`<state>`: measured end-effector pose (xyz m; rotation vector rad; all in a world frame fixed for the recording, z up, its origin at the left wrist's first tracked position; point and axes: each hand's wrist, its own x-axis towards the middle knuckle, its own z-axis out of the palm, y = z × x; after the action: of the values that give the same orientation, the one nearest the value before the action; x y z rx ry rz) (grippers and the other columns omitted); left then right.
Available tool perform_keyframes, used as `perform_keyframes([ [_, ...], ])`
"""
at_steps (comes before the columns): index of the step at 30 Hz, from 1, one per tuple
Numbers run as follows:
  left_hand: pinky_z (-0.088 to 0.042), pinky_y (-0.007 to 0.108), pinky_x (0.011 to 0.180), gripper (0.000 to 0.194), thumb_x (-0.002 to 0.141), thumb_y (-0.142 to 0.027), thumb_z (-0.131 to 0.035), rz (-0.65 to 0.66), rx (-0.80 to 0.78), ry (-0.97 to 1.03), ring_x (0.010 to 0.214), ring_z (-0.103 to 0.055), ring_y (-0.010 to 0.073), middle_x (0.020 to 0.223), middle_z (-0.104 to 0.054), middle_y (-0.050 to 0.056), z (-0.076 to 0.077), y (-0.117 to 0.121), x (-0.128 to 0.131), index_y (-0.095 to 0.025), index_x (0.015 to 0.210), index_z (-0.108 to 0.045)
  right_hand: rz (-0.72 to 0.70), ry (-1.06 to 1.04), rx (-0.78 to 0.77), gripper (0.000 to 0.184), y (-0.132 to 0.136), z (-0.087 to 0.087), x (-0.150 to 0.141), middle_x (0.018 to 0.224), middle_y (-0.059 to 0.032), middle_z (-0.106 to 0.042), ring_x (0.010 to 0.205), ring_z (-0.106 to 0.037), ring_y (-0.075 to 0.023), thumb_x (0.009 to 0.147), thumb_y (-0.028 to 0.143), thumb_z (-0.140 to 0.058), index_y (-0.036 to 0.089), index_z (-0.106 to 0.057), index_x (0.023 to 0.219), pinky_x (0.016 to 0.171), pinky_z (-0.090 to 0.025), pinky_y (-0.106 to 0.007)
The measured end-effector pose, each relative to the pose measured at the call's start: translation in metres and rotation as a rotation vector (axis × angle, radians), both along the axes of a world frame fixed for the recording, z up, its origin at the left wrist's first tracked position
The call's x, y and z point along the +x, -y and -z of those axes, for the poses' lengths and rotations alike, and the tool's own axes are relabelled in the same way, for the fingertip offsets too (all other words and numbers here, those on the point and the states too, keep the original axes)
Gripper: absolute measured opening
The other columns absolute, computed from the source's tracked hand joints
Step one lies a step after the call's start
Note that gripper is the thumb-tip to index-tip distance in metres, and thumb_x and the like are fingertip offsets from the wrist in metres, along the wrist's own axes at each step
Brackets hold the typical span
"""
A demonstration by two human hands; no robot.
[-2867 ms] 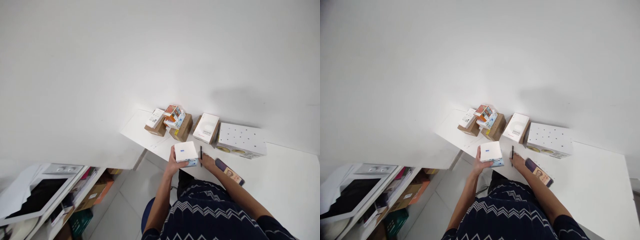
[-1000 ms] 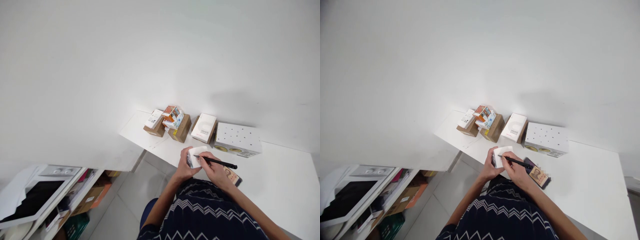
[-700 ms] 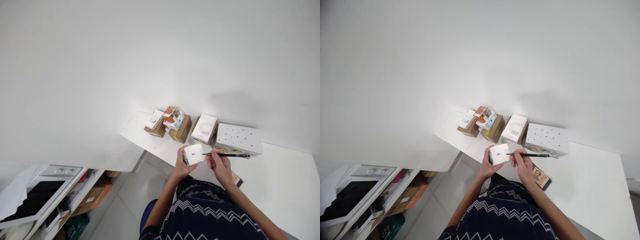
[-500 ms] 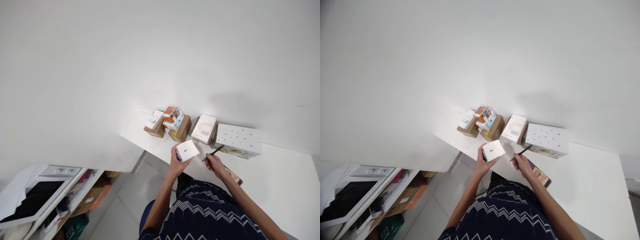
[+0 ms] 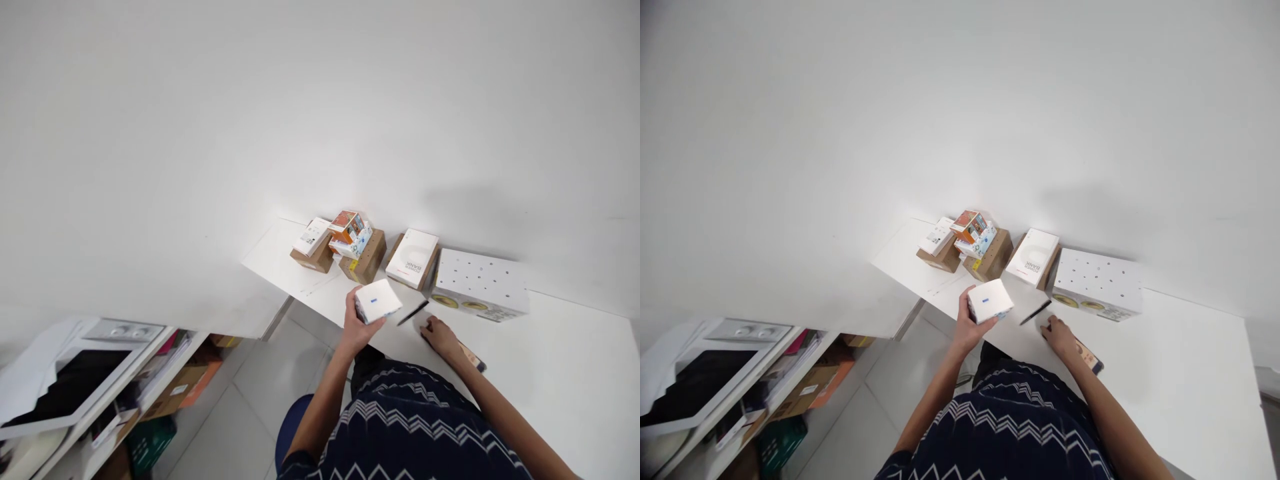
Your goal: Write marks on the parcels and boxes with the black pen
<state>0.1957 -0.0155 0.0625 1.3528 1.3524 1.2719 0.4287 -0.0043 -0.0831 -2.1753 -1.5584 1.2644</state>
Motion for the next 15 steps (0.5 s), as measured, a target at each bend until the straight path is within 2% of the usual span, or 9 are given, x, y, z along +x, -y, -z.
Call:
perform_keyframes([
  [1, -0.045, 0.034, 0.093, 0.077, 0.062, -0.028, -0.080, 0.001, 0.004, 0.007, 0.107, -0.053, 0.0213, 0.120, -0.051, 0.005, 0.001, -0.001, 0.000, -0.026, 0.126, -0.039, -0.013, 0.061, 0.029, 0.040, 0.006, 0.001, 0.006, 0.117, -0.0214, -0.058, 0.111, -0.055, -0.0371, 0.079, 0.030, -0.059, 0.013, -0.058, 0.115, 0.089, -0.041, -0.048],
  [3, -0.046, 0.034, 0.092, 0.077, 0.061, -0.029, -0.080, 0.005, 0.002, 0.027, 0.106, -0.054, 0.0209, 0.119, -0.052, 0.006, 0.003, -0.002, 0.000, -0.026, 0.126, -0.039, -0.074, 0.231, 0.076, 0.057, 0.020, 0.004, 0.015, 0.126, -0.0221, -0.051, 0.118, -0.047, -0.0429, 0.075, 0.031, -0.065, 0.017, -0.052, 0.129, 0.092, -0.035, -0.055],
  [5, -0.046, 0.034, 0.091, 0.078, 0.062, -0.030, -0.080, 0.009, -0.001, 0.037, 0.106, -0.055, 0.0211, 0.120, -0.052, 0.006, 0.004, -0.004, 0.000, -0.026, 0.127, -0.038, -0.180, 0.424, 0.119, 0.066, 0.032, 0.009, 0.021, 0.123, -0.0205, -0.051, 0.112, -0.049, -0.0423, 0.074, 0.035, -0.066, 0.021, -0.046, 0.136, 0.088, -0.037, -0.055],
  [7, -0.047, 0.034, 0.091, 0.078, 0.062, -0.032, -0.080, 0.015, -0.001, 0.037, 0.106, -0.055, 0.0207, 0.120, -0.052, 0.006, 0.005, -0.004, 0.000, -0.026, 0.128, -0.038, -0.299, 0.542, 0.168, 0.066, 0.040, 0.014, 0.024, 0.117, -0.0197, -0.054, 0.105, -0.053, -0.0391, 0.077, 0.039, -0.064, 0.022, -0.045, 0.138, 0.082, -0.041, -0.051],
  [11, -0.046, 0.035, 0.093, 0.078, 0.062, -0.033, -0.081, 0.000, -0.001, 0.032, 0.107, -0.055, 0.0210, 0.120, -0.053, 0.006, 0.004, -0.004, -0.001, -0.026, 0.128, -0.039, -0.405, 0.534, 0.234, 0.060, 0.042, 0.017, 0.028, 0.113, -0.0213, -0.057, 0.102, -0.055, -0.0382, 0.079, 0.036, -0.061, 0.018, -0.050, 0.136, 0.080, -0.043, -0.048],
  [13, -0.047, 0.034, 0.092, 0.079, 0.061, -0.033, -0.081, -0.011, -0.007, 0.044, 0.106, -0.055, 0.0210, 0.120, -0.053, 0.006, 0.004, -0.004, -0.001, -0.025, 0.128, -0.039, -0.375, 0.468, 0.246, 0.062, 0.040, 0.014, 0.032, 0.113, -0.0208, -0.058, 0.102, -0.056, -0.0387, 0.076, 0.036, -0.063, 0.018, -0.052, 0.134, 0.081, -0.044, -0.049],
  [15, -0.048, 0.034, 0.090, 0.080, 0.061, -0.033, -0.081, -0.012, -0.008, 0.063, 0.104, -0.056, 0.0203, 0.119, -0.054, 0.005, 0.005, -0.005, -0.003, -0.026, 0.128, -0.039, -0.278, 0.288, 0.239, 0.064, 0.036, 0.008, 0.038, 0.108, -0.0175, -0.061, 0.100, -0.057, -0.0368, 0.072, 0.037, -0.066, 0.019, -0.055, 0.132, 0.082, -0.045, -0.048],
])
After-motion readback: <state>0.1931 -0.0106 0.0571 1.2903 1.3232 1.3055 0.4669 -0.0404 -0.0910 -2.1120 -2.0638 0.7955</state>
